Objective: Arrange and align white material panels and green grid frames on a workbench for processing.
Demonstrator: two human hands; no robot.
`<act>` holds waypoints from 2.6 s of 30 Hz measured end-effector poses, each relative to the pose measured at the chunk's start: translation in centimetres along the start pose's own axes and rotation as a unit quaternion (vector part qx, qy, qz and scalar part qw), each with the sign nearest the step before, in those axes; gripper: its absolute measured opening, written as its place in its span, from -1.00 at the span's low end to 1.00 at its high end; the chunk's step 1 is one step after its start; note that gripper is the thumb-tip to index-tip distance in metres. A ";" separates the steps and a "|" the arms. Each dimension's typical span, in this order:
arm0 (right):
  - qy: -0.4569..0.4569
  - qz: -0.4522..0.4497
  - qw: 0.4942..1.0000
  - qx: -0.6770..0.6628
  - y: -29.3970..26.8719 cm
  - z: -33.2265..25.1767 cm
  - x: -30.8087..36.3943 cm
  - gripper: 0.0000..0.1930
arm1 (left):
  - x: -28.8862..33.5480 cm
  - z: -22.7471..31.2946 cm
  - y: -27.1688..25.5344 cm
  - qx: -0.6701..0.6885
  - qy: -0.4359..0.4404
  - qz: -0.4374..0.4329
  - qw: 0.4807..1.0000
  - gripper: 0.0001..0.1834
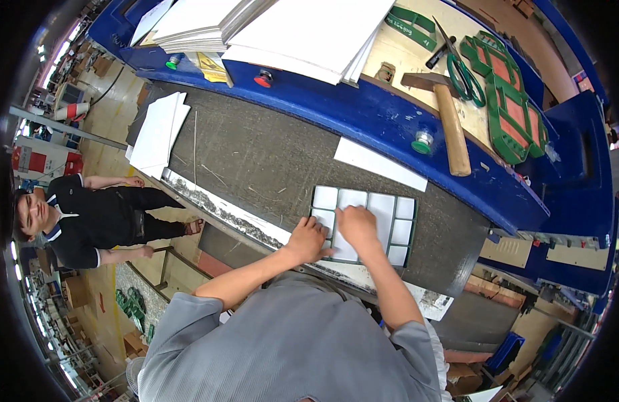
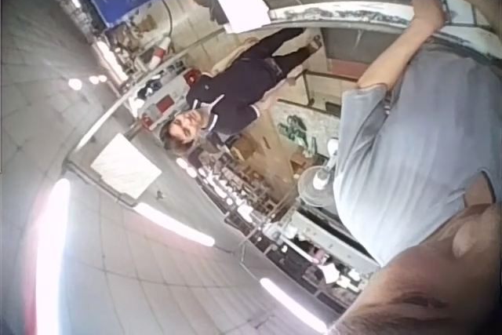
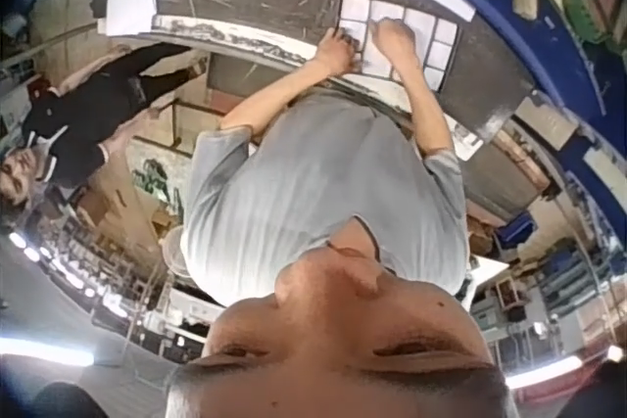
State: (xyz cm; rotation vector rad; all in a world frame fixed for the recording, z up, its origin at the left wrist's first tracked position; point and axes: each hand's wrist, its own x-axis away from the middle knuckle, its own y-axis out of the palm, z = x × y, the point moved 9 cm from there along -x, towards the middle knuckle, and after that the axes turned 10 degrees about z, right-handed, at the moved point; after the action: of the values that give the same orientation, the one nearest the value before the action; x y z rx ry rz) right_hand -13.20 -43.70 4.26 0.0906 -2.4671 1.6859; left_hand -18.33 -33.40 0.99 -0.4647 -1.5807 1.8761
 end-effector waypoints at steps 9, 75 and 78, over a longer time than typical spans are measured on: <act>-0.026 -0.122 0.990 0.061 1.4 7.7 1.7 -0.66 | -1.2 -0.5 -1.1 0.057 -0.060 0.067 0.994 -0.38; 0.318 0.350 0.880 0.049 -2.0 24.1 15.9 -0.72 | -4.7 -14.9 -44.0 0.574 -0.021 0.248 0.780 -0.31; 0.317 0.334 0.886 0.060 -1.5 24.1 15.3 -0.71 | -8.4 -15.7 -48.2 0.562 -0.032 0.232 0.793 -0.34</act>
State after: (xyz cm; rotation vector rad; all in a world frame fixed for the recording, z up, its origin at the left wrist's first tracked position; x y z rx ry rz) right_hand -30.29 -66.11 -0.54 -1.2204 -1.9700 1.6829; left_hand 9.34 -23.51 43.12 -0.2237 -0.1265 2.7956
